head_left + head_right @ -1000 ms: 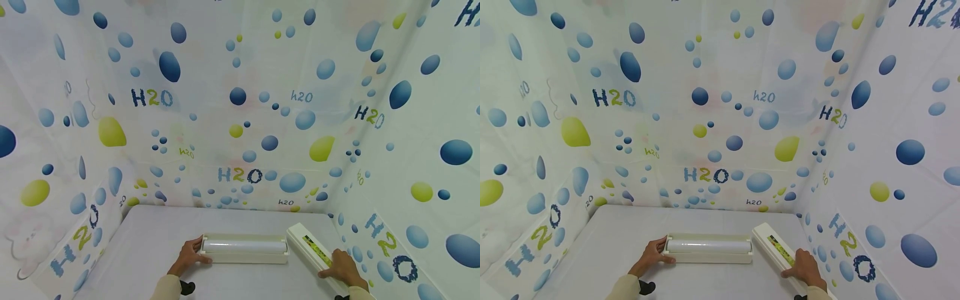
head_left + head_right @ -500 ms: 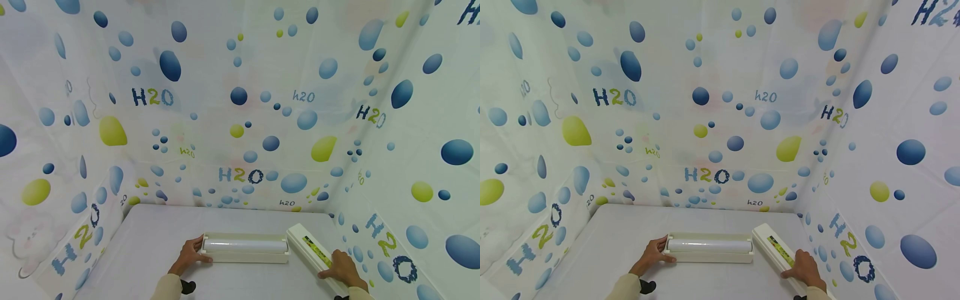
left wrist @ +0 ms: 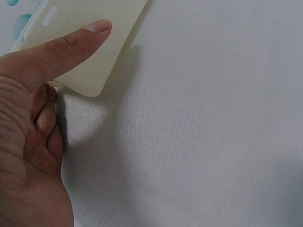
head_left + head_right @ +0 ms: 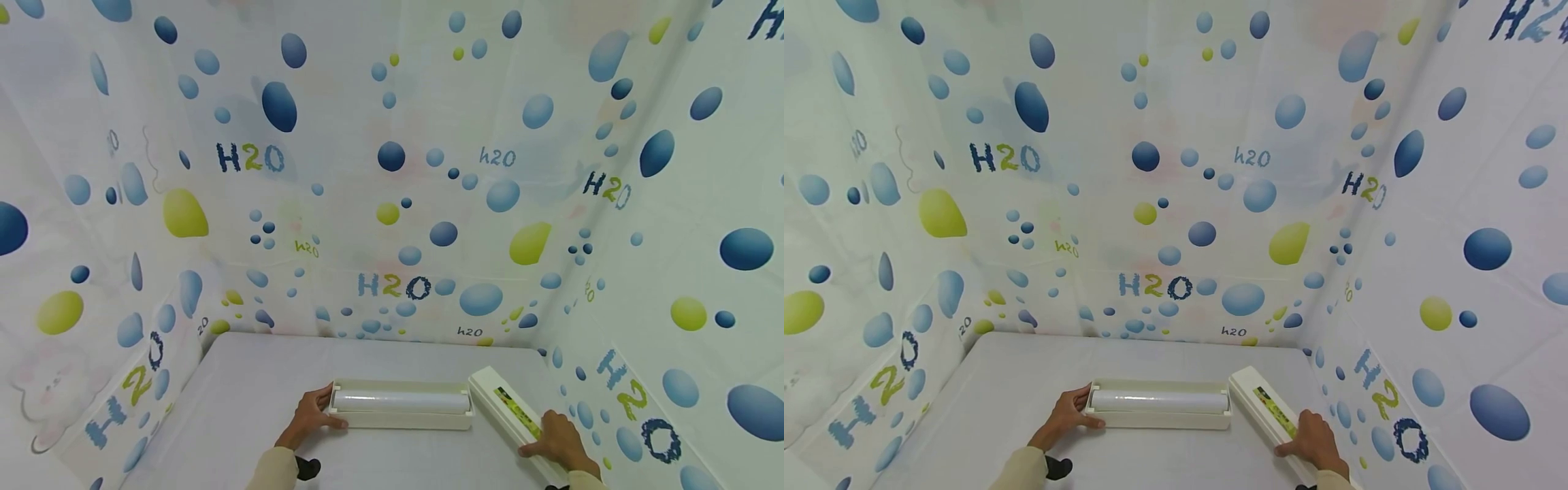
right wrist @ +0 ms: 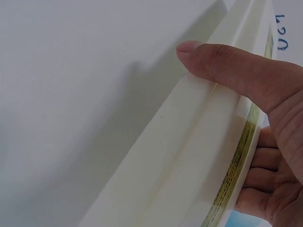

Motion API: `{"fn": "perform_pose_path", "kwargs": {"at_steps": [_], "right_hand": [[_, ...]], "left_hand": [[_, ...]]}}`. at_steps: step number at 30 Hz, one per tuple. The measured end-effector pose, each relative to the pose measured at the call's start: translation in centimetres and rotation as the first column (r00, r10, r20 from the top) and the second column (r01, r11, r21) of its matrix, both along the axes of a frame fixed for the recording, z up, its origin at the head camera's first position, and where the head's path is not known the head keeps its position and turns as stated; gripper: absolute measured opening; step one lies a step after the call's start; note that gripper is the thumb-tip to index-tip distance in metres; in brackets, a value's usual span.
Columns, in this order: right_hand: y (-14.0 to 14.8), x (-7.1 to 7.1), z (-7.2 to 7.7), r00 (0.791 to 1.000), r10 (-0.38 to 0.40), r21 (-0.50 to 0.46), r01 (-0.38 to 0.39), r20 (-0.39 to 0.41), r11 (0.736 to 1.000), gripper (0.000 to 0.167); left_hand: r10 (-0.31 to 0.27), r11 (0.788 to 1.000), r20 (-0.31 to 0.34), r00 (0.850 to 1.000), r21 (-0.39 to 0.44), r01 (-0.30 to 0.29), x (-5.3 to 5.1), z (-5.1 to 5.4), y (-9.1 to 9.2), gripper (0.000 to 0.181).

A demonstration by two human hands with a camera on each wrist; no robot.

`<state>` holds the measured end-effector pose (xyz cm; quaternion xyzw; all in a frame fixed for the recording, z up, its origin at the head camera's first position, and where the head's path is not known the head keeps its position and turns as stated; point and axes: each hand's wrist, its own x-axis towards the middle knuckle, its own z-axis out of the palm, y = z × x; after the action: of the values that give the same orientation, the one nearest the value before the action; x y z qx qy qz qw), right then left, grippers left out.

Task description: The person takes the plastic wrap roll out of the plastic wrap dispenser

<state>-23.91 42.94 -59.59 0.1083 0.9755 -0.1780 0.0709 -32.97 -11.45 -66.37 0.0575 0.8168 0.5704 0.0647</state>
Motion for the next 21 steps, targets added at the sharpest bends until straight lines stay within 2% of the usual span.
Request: {"fn": "perform_pose_path", "kwargs": {"at_steps": [6, 14, 21], "right_hand": [[-0.04, 0.09, -0.37, 1.0, 0.006, 0.011, -0.006, -0.007, 1.0, 0.074], [-0.25, 0.19, -0.69, 1.0, -0.008, 0.026, 0.008, 0.006, 1.0, 0.074], [-0.48, 0.47, -0.8, 1.0, 0.007, 0.029, -0.007, 0.0, 1.0, 0.075]], "left_hand": [[-0.006, 1.0, 0.005, 1.0, 0.015, 0.006, -0.14, -0.36, -0.08, 0.112], [-0.056, 0.998, -0.046, 0.997, -0.019, 0.055, 0.03, -0.43, -0.51, 0.113], [-0.037, 0.999, -0.044, 0.998, -0.001, 0.037, -0.16, -0.75, -0.41, 0.113]]}}
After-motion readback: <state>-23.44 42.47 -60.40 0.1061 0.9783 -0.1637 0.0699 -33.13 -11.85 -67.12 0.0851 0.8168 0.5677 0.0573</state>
